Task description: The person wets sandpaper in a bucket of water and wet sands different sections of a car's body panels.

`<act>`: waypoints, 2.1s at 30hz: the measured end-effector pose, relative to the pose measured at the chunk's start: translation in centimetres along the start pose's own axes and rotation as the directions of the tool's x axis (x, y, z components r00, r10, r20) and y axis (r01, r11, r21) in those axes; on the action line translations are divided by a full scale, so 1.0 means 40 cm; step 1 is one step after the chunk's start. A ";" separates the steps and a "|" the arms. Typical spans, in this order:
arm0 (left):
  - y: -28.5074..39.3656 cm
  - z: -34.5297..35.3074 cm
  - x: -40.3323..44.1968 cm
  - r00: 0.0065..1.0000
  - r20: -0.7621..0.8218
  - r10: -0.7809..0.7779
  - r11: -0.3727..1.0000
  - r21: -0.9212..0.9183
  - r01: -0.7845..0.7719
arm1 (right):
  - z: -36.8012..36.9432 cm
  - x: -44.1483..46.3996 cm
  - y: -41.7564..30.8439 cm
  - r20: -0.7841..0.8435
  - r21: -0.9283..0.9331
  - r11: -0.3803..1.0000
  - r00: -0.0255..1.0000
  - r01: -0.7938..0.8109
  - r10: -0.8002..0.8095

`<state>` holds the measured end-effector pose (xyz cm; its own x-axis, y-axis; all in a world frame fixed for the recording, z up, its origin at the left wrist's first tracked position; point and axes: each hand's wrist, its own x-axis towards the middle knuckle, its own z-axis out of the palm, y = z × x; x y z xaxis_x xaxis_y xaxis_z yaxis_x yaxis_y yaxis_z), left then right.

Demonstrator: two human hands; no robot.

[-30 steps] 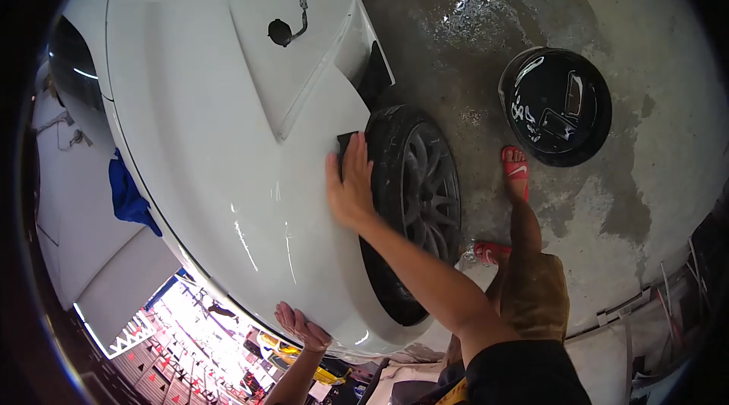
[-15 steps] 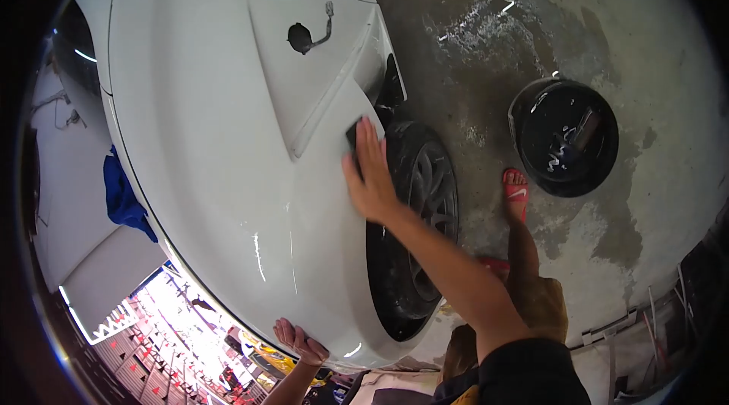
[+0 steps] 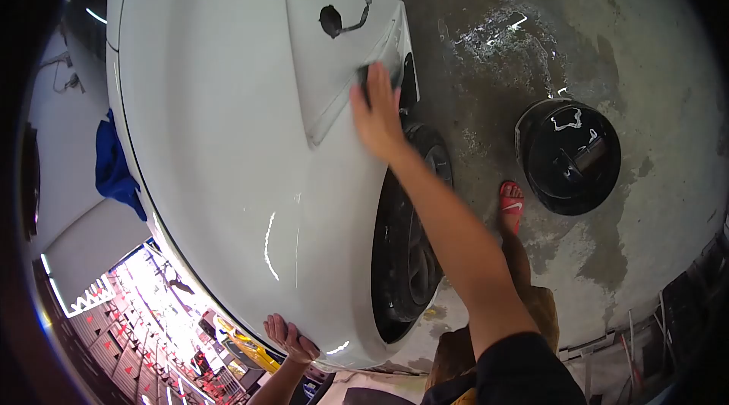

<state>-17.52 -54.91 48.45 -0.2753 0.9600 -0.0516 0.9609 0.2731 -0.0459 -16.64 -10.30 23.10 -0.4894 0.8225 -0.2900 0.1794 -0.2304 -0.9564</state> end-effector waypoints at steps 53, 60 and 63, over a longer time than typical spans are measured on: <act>-0.037 0.010 0.017 0.743 -0.599 -0.298 0.691 -0.673 -0.264 | 0.254 -1.379 -0.141 0.494 -0.736 0.420 0.845 0.532 -0.205; -0.040 0.009 0.019 0.761 -0.575 -0.300 0.679 -0.689 -0.253 | 0.190 -1.112 -0.245 0.316 -0.677 0.496 0.823 0.544 -0.471; -0.027 0.002 0.026 0.764 -0.579 -0.286 0.683 -0.682 -0.261 | 0.207 -0.982 -0.265 0.152 -0.656 0.553 0.808 0.513 -0.569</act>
<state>-18.84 -54.19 48.36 -0.4676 0.6913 0.5508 0.7488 -0.0213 0.6624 -6.36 -44.48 44.34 -0.6274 0.7168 0.3042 0.4084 0.6356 -0.6552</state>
